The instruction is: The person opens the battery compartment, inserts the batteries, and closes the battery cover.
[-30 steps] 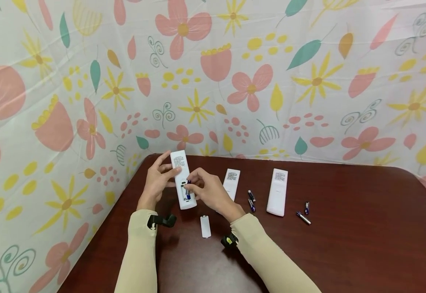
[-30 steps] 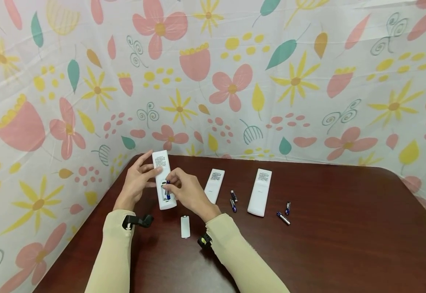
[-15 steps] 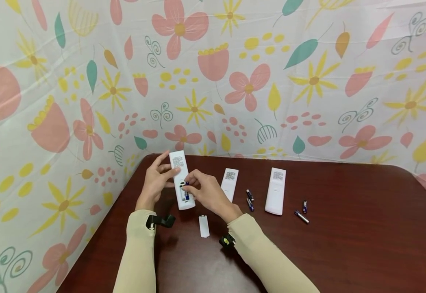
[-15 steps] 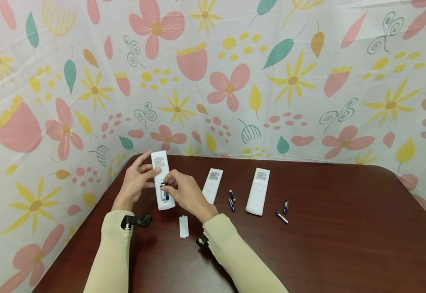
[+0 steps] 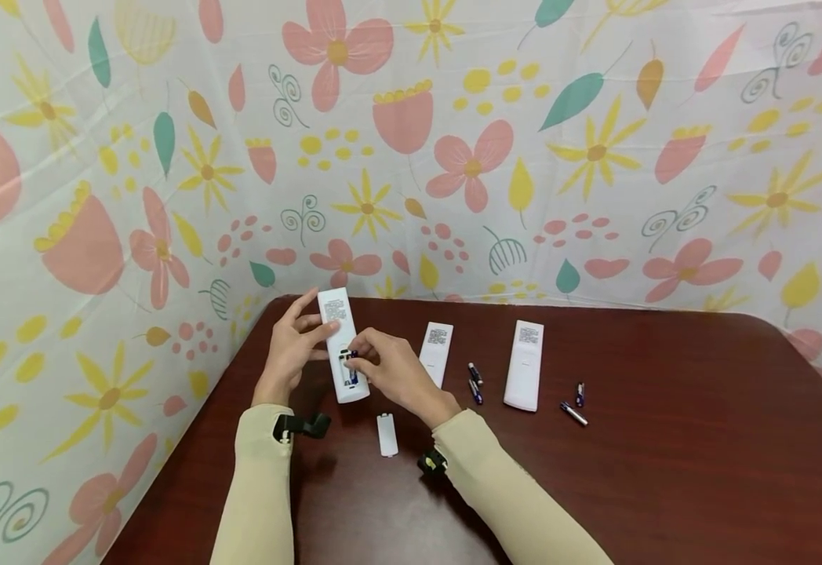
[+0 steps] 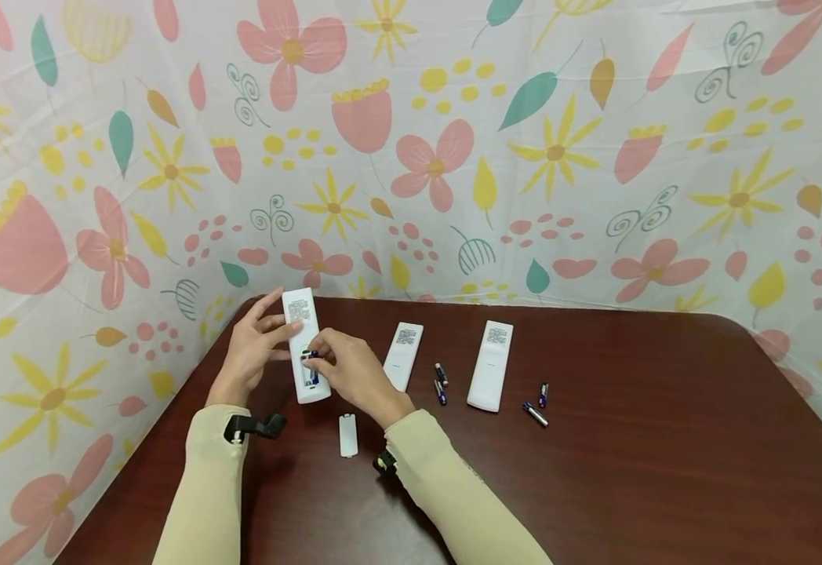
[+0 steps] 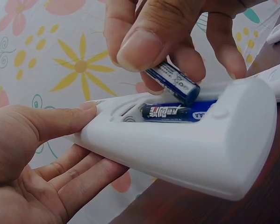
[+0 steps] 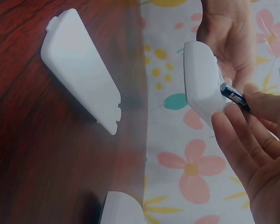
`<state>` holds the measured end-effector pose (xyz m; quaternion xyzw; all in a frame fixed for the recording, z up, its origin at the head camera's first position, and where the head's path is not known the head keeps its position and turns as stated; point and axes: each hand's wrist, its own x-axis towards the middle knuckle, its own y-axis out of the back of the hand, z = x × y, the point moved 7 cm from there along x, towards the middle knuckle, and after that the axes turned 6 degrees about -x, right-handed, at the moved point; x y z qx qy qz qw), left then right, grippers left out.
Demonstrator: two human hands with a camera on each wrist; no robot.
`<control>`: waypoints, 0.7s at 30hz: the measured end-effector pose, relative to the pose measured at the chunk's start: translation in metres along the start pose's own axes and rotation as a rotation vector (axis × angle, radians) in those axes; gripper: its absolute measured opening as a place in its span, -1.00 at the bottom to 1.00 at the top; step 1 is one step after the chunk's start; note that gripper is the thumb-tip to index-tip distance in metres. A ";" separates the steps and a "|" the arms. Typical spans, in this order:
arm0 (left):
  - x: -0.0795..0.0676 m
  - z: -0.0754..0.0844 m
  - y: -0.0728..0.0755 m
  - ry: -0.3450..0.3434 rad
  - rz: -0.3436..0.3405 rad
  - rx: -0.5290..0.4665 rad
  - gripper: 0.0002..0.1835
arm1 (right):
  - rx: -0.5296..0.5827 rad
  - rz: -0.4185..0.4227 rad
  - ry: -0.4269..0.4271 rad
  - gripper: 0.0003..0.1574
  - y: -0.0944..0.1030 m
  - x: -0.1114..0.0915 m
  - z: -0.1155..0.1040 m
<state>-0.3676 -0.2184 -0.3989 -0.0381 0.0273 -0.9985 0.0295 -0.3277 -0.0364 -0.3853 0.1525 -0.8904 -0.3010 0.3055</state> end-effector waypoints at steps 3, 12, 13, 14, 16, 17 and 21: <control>0.000 -0.001 0.001 0.001 0.000 0.006 -0.18 | -0.021 -0.003 0.002 -0.79 -0.001 0.000 0.000; -0.001 -0.003 0.001 0.004 0.004 0.004 -0.18 | -0.045 0.039 0.029 -0.77 -0.002 -0.001 -0.003; -0.002 -0.002 0.001 0.003 0.003 0.004 -0.19 | -0.045 0.053 0.035 -0.77 -0.001 -0.002 -0.004; -0.002 -0.002 0.000 0.001 0.000 0.002 -0.19 | -0.044 0.070 0.043 -0.77 -0.001 -0.002 -0.006; -0.002 -0.001 -0.002 -0.001 -0.006 -0.002 -0.19 | -0.051 0.095 0.058 -0.78 0.001 -0.003 -0.008; -0.002 -0.001 -0.003 -0.002 -0.010 -0.001 -0.19 | -0.061 0.101 0.065 -0.78 0.001 -0.003 -0.009; -0.001 -0.001 -0.004 -0.003 -0.019 0.004 -0.19 | -0.117 0.086 0.078 -0.78 0.000 -0.004 -0.009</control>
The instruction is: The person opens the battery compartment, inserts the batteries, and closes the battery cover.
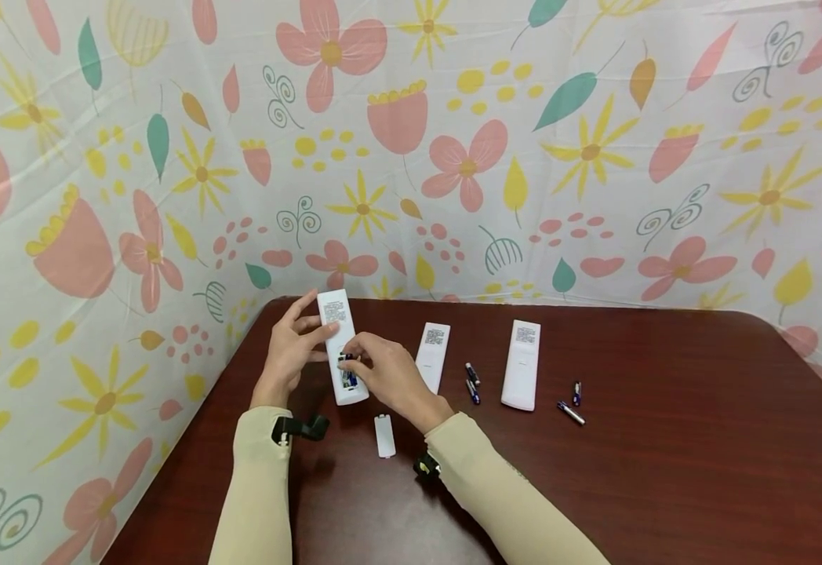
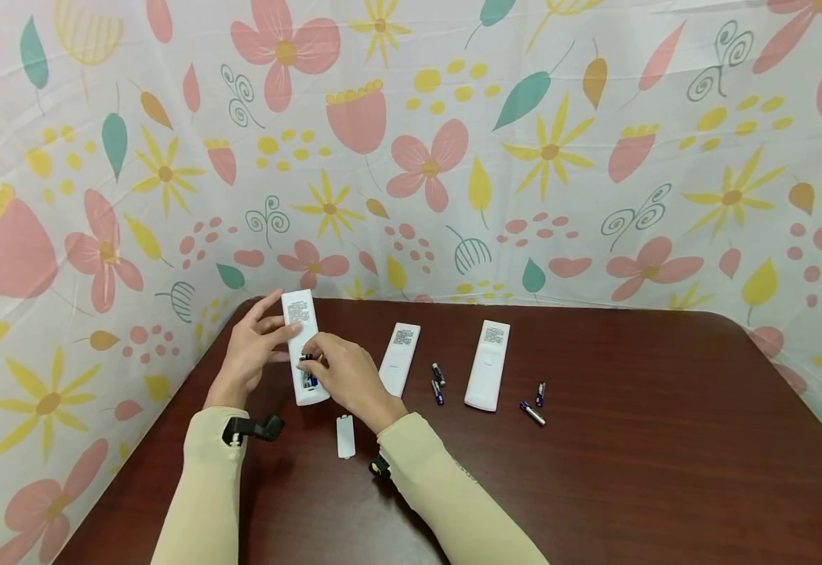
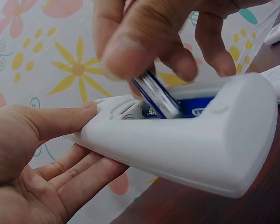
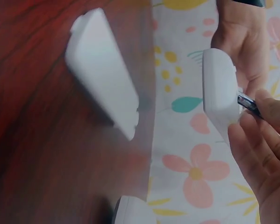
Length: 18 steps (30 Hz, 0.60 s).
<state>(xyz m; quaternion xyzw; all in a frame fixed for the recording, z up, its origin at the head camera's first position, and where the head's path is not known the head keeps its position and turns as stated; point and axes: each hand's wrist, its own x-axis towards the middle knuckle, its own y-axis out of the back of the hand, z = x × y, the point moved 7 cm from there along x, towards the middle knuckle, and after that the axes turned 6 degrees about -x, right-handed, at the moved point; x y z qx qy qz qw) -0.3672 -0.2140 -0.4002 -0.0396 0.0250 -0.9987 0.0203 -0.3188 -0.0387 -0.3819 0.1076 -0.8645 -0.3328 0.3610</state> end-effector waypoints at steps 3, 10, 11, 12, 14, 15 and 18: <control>0.001 -0.001 0.000 -0.001 -0.004 0.007 -0.19 | -0.033 -0.033 0.005 -0.79 -0.003 -0.001 0.001; 0.002 -0.003 0.000 -0.002 -0.003 0.008 -0.19 | -0.059 -0.037 0.032 -0.81 -0.003 -0.002 0.000; 0.002 -0.003 -0.001 -0.002 -0.004 0.005 -0.20 | -0.063 -0.034 0.037 -0.81 -0.003 -0.003 -0.001; 0.002 -0.003 -0.001 -0.001 -0.006 0.003 -0.20 | -0.066 -0.033 0.041 -0.79 -0.003 -0.003 -0.001; 0.002 -0.003 -0.001 0.001 -0.008 0.000 -0.20 | -0.074 -0.030 0.047 -0.79 -0.004 -0.003 0.000; 0.001 -0.003 -0.001 0.002 -0.009 -0.001 -0.20 | -0.076 -0.029 0.049 -0.78 -0.004 -0.003 0.000; 0.001 -0.002 -0.001 0.002 -0.010 -0.001 -0.20 | -0.088 -0.019 0.054 -0.78 -0.004 -0.002 0.001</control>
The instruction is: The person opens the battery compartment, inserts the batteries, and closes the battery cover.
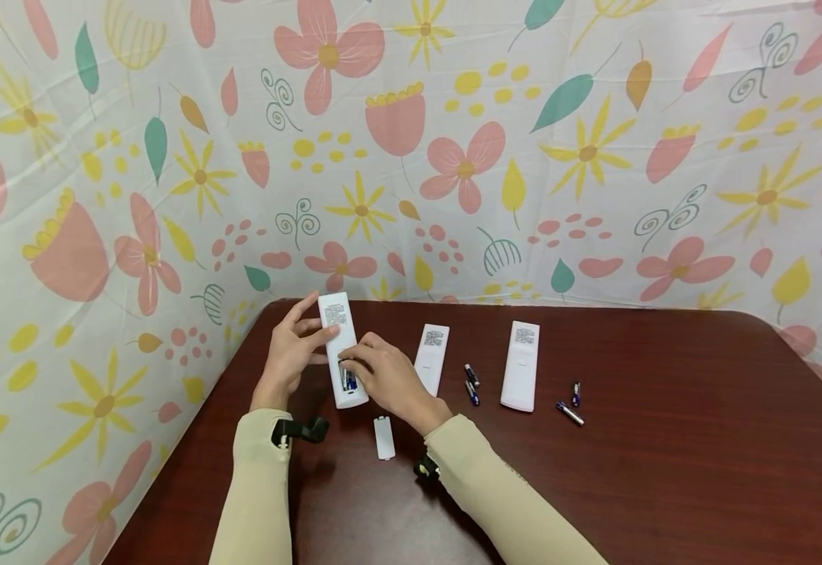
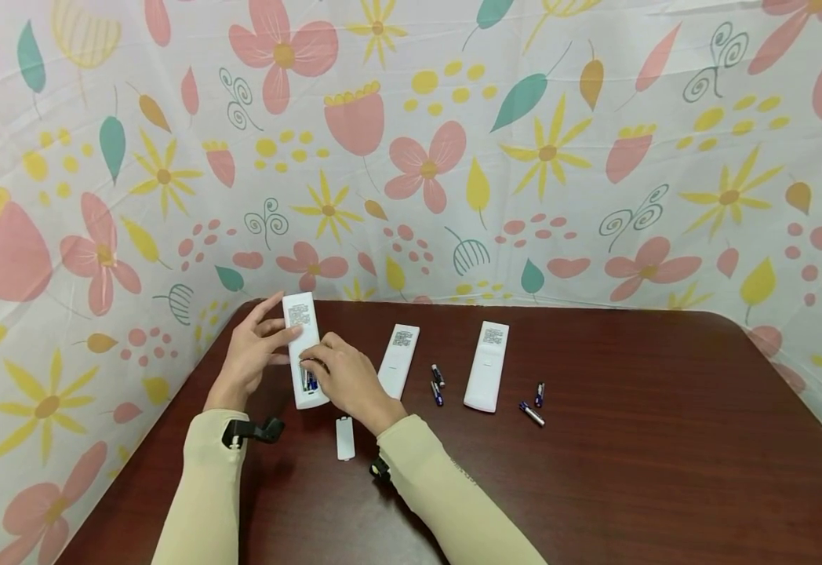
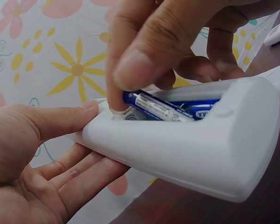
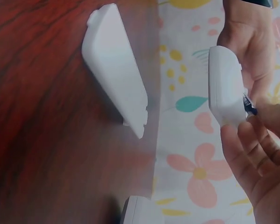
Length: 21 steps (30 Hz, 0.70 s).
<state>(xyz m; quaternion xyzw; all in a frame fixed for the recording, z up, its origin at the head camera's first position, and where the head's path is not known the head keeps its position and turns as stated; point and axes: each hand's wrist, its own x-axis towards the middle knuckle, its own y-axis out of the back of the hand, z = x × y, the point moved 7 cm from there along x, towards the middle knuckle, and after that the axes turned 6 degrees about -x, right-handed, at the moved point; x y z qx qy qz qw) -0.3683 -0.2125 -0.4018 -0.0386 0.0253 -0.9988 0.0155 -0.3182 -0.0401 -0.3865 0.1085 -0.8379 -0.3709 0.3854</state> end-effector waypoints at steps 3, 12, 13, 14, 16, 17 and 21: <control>0.000 0.001 0.000 -0.002 -0.001 -0.001 -0.20 | 0.001 0.006 -0.011 -0.76 0.000 0.000 0.001; -0.002 0.002 0.001 0.002 0.014 -0.005 -0.20 | 0.199 -0.021 -0.210 -0.62 -0.005 0.000 0.013; -0.002 0.002 0.001 0.001 0.014 -0.010 -0.20 | 0.248 -0.024 -0.257 -0.57 -0.006 -0.001 0.016; -0.002 0.003 0.000 0.000 0.012 -0.017 -0.20 | 0.297 -0.028 -0.303 -0.50 -0.007 -0.001 0.019; -0.002 0.003 -0.001 -0.002 0.007 -0.029 -0.20 | 0.369 -0.041 -0.382 -0.35 -0.010 -0.002 0.023; -0.002 0.004 -0.002 -0.003 0.002 -0.031 -0.20 | 0.399 -0.052 -0.410 -0.29 -0.011 -0.003 0.024; -0.002 0.006 -0.004 -0.007 -0.014 -0.025 -0.21 | 0.445 -0.098 -0.458 -0.18 -0.013 -0.004 0.023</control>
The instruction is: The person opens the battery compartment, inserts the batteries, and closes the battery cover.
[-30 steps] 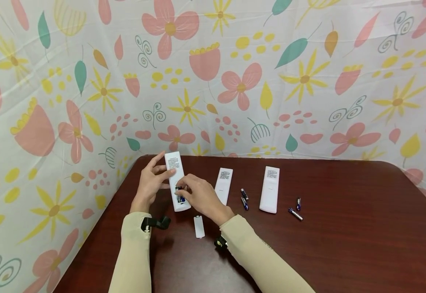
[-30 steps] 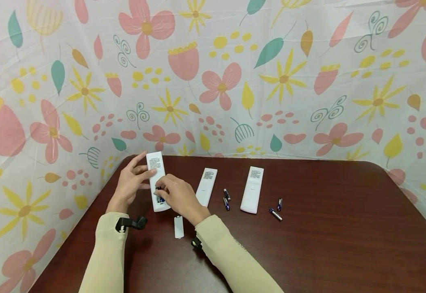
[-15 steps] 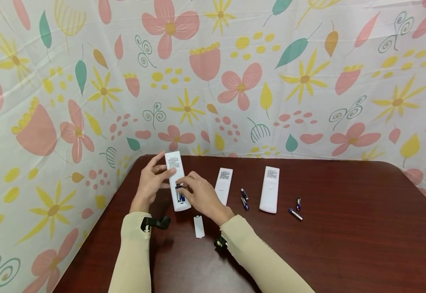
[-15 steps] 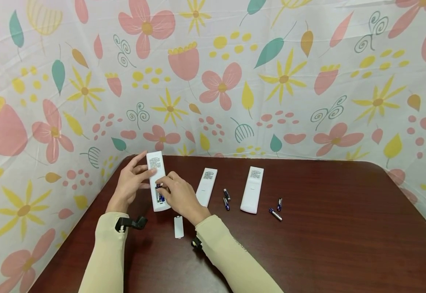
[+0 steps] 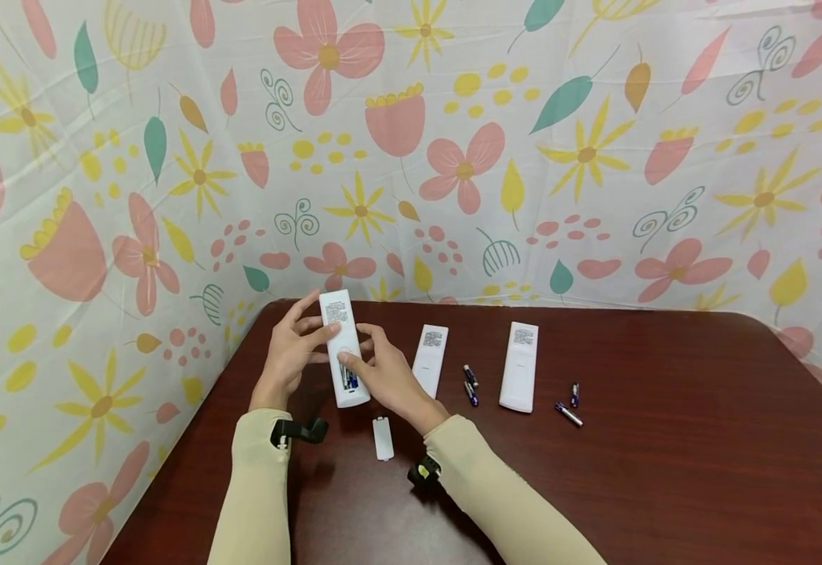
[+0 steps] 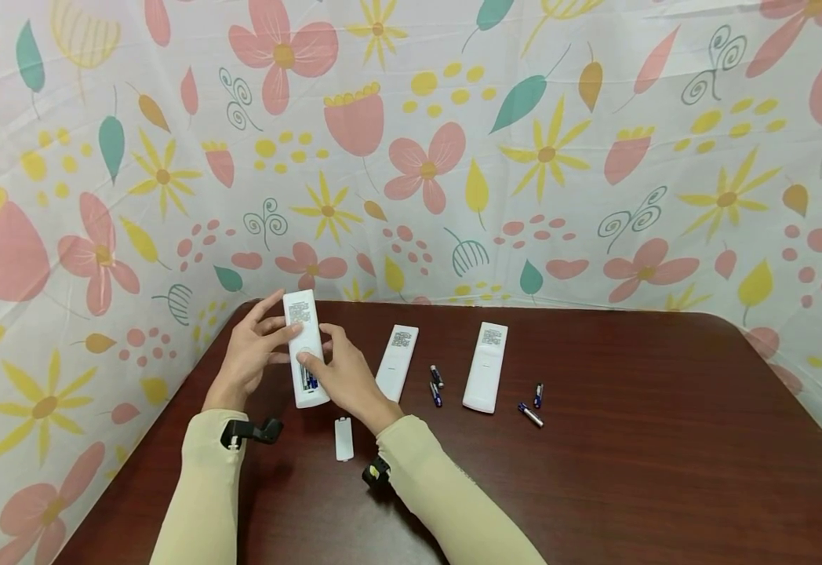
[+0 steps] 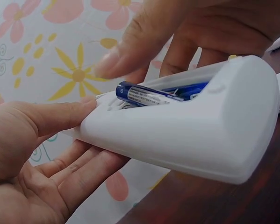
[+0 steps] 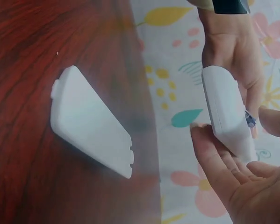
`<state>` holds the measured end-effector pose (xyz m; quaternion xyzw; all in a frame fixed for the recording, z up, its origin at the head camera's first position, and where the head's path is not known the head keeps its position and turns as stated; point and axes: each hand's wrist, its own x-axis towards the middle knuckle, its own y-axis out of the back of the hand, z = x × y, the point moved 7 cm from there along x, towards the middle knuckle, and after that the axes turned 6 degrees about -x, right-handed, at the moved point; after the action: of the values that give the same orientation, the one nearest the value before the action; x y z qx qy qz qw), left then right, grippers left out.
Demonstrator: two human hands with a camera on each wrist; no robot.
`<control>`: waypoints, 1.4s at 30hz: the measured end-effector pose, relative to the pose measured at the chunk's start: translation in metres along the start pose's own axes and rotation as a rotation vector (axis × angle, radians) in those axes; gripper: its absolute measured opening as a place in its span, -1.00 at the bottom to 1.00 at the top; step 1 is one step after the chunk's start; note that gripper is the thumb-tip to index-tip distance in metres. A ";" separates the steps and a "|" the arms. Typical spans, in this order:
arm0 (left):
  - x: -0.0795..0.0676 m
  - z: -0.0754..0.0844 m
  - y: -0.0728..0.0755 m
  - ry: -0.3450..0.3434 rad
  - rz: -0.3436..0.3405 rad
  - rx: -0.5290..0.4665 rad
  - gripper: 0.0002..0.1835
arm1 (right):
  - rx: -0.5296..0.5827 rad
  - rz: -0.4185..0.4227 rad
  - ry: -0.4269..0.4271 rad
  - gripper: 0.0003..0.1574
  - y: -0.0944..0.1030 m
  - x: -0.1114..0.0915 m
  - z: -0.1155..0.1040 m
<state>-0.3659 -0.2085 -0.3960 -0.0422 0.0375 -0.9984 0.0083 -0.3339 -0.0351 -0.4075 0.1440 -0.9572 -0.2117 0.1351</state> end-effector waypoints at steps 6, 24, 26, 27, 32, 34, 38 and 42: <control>0.000 0.002 -0.001 -0.004 -0.007 -0.002 -0.21 | 0.070 0.001 -0.051 -0.21 0.001 -0.001 0.001; 0.000 0.003 -0.001 0.003 0.015 -0.005 -0.21 | 0.103 0.017 -0.045 -0.19 0.003 -0.001 0.004; 0.000 0.004 -0.002 -0.003 0.009 -0.009 -0.21 | 0.091 0.016 -0.035 -0.19 0.003 -0.001 0.003; 0.000 0.004 -0.003 -0.004 0.006 -0.010 -0.21 | 0.082 0.016 -0.032 -0.19 0.003 0.000 0.003; 0.000 0.005 -0.005 -0.006 -0.004 -0.002 -0.22 | 0.056 0.016 -0.021 -0.16 0.004 -0.001 0.001; 0.000 0.005 -0.006 -0.006 -0.005 0.000 -0.23 | 0.053 0.018 -0.017 -0.13 0.004 -0.001 0.001; 0.000 0.004 -0.007 -0.001 -0.009 0.005 -0.23 | 0.050 0.015 -0.008 -0.08 0.004 0.000 0.002; 0.000 0.003 -0.006 0.001 -0.001 0.014 -0.24 | 0.069 -0.003 0.012 -0.04 0.004 0.000 0.003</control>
<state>-0.3661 -0.2025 -0.3925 -0.0419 0.0307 -0.9986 0.0078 -0.3357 -0.0304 -0.4085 0.1512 -0.9629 -0.1777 0.1354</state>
